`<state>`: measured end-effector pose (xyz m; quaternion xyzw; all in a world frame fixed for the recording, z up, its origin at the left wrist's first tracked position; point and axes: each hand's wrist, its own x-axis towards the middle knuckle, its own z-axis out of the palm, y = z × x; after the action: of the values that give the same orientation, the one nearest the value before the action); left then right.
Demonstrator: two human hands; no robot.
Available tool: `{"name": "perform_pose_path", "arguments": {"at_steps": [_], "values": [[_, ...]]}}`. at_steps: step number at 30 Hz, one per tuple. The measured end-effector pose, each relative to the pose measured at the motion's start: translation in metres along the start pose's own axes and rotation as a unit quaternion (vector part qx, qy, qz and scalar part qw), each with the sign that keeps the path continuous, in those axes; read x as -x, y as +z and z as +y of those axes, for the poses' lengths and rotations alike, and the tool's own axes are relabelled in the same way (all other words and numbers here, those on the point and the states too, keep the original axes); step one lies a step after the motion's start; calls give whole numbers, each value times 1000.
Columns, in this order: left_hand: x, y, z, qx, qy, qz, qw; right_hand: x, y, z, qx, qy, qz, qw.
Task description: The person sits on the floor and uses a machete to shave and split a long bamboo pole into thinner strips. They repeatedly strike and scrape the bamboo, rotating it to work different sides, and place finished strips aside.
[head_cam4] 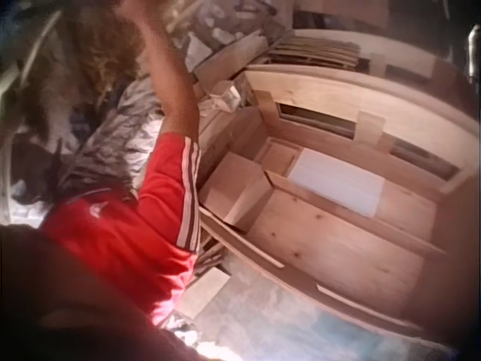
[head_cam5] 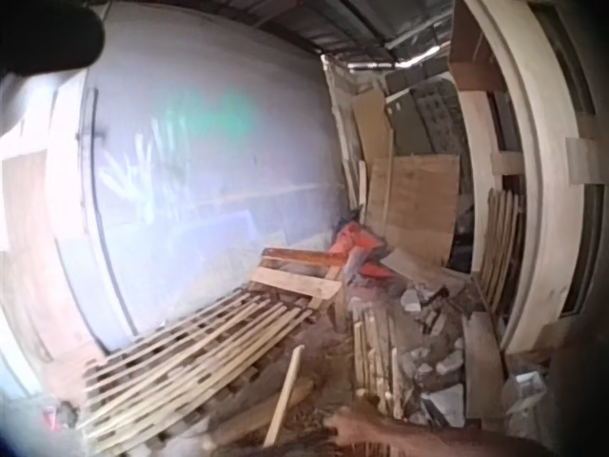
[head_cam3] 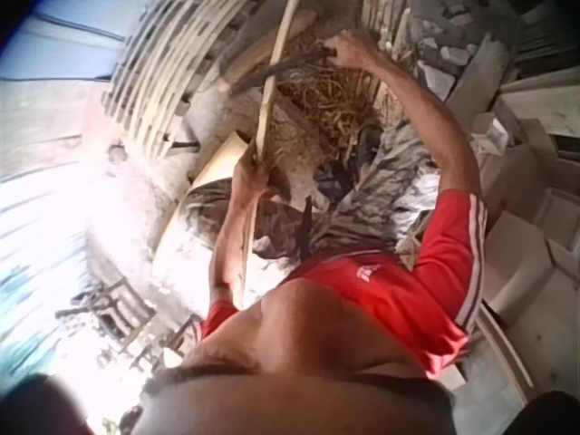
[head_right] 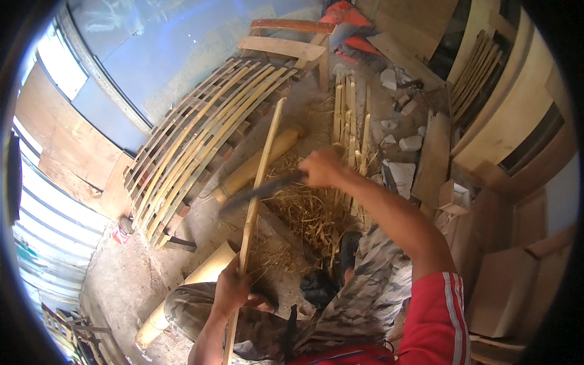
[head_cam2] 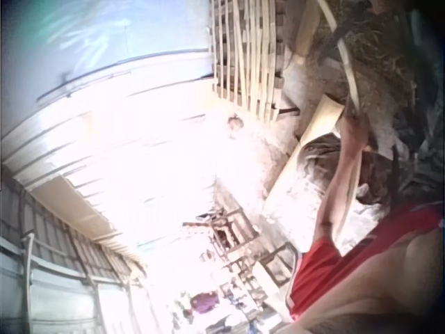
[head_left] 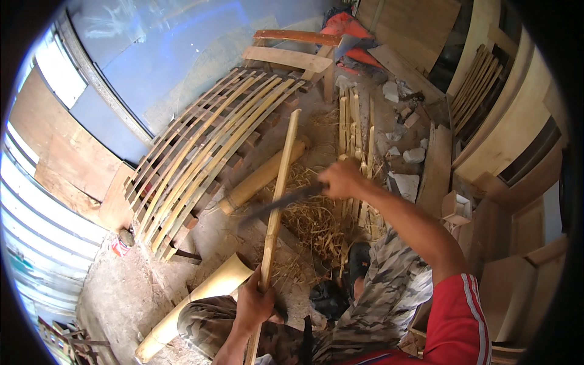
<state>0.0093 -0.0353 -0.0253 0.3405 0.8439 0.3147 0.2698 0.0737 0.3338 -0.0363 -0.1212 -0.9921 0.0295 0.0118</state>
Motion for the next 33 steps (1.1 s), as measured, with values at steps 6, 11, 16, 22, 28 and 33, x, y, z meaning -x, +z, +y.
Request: {"name": "perform_pose_path", "arguments": {"at_steps": [6,11,16,22,28,33], "values": [[0,5,4,5,-40,-42,998,1,21,33,-35,104,-2,994],[13,0,21,-21,-45,-51,997,3,15,72,-86,250,68,962],[14,-6,23,-11,-48,-83,995,12,-2,37,2,104,-32,994],[13,-5,18,21,-26,-98,995,19,12,73,-123,237,8,964],[14,-6,12,90,-35,-91,991,12,12,70,-102,181,38,977],[8,-7,20,69,-53,-86,993,10,18,45,-46,115,14,992]]}}
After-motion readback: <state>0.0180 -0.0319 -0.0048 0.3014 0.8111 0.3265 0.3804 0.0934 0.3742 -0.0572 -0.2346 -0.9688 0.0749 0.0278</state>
